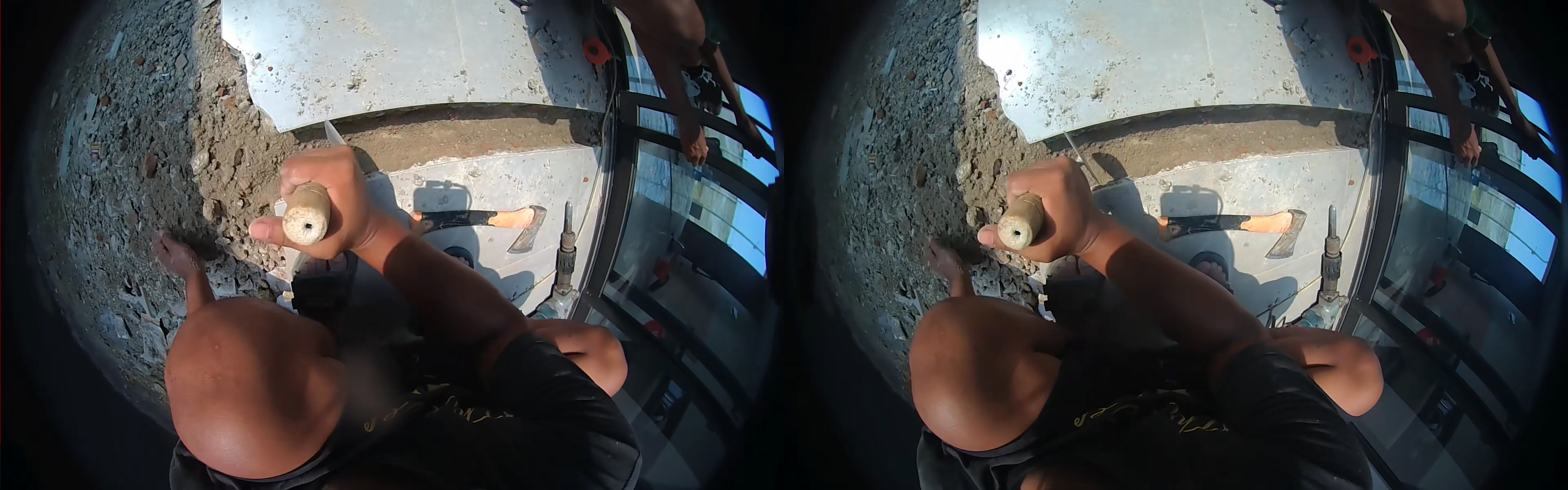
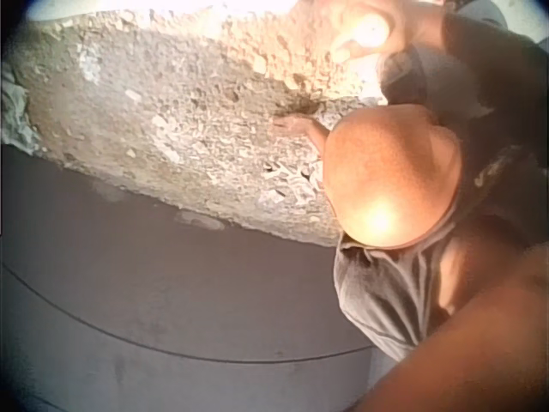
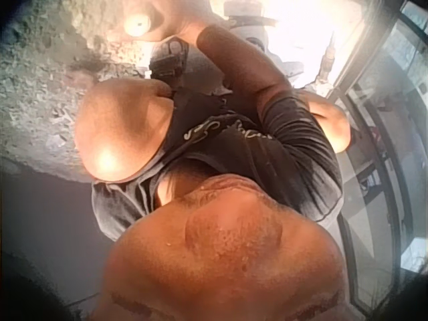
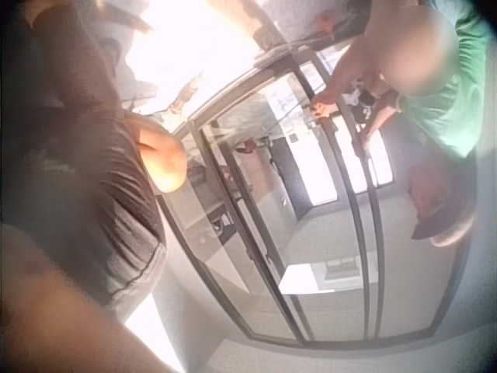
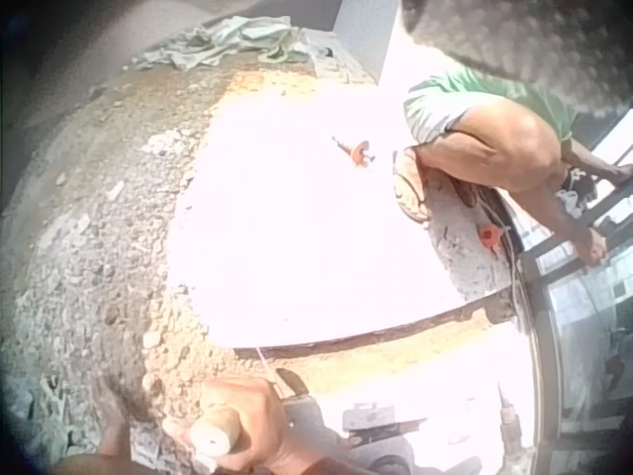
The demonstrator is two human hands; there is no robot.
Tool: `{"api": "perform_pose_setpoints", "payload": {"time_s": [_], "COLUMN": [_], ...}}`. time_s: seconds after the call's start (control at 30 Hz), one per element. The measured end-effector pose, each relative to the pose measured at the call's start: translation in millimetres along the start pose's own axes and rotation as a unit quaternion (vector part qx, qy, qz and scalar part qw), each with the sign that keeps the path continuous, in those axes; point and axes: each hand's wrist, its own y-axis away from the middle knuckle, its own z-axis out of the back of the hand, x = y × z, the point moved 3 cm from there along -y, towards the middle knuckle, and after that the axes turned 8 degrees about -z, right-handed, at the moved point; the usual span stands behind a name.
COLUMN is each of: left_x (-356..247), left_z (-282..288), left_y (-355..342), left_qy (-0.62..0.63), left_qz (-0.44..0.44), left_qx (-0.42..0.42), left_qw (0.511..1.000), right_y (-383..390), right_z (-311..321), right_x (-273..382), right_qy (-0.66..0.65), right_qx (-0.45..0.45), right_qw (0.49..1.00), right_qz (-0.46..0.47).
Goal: The person cleans a narrow trench in the floor using a trowel and a small hammer, and then applies a piece of tape along the edge of the adjacent tile.
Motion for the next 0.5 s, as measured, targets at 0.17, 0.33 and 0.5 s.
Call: {"api": "perform_pose_setpoints", "payload": {"time_s": [0.17, 0.33, 0.5], "left_x": [-98, -139, -134], "left_z": [-92, -105, -112], "left_y": [57, 51, 52], "left_qy": [-0.166, -0.191, 0.049], "left_qz": [-0.157, -0.256, -0.122], "left_qx": [0.144, 0.158, 0.210], "left_qw": [0.963, 0.934, 0.969], "right_y": [28, 9, 8], "right_z": [149, 58, -96], "right_x": [-42, -69, -45], "right_qy": [0.435, 0.322, -0.052], "right_qx": [-0.147, -0.158, -0.064], "right_qw": [0.888, 0.933, 0.996], "right_qz": [-0.017, -0.038, -0.045]}}
